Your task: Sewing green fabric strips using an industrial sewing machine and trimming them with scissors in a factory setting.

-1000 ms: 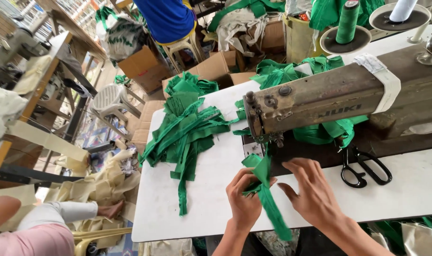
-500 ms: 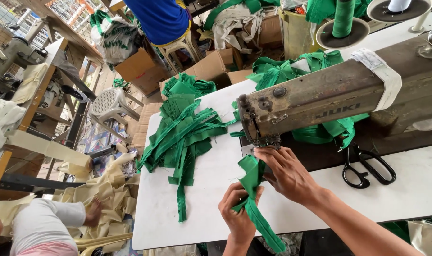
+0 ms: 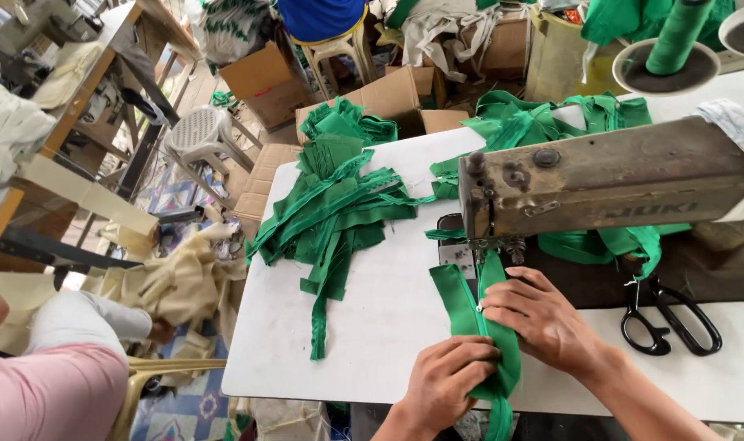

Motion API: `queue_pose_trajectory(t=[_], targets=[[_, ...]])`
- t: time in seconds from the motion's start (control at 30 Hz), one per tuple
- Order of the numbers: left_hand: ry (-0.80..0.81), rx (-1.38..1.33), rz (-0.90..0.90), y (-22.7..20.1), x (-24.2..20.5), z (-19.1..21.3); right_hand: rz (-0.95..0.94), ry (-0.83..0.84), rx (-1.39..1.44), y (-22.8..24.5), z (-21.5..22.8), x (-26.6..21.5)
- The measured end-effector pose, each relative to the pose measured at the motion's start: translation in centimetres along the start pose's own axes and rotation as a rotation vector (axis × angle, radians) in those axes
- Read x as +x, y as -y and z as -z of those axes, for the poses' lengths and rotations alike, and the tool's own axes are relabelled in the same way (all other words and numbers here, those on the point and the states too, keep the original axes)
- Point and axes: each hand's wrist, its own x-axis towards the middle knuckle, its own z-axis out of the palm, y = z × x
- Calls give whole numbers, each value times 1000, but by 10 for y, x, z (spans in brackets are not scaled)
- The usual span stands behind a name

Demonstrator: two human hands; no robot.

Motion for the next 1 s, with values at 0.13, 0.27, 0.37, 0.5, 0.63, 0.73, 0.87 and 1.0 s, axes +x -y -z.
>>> queue_pose_trajectory(t=[0.13,0.27,0.37,0.5,0.63,0.73,0.87,1.0], targets=[[450,87,238,8,-1,11,-45,105,-28,-8,-8,-15],[539,90,398,38,9,20,-81,178,0,-13,-10,-20],[507,316,392,68,16,-1,-87,196,-47,-11,-10,-22],[430,414,254,83,13,-21,-141,186,-26,-12,-3,-32],[367,486,246,77,16,-22,-210,162,121,-21,-7,-38],[391,519,238,78,18,-21,-196,158,127,-21,-9,-32],[445,600,213,80,18,-18,-193,127,129,-11,-7,-22],[521,646,250,85,17,-20,-254,169,180,-12,-10,-22]])
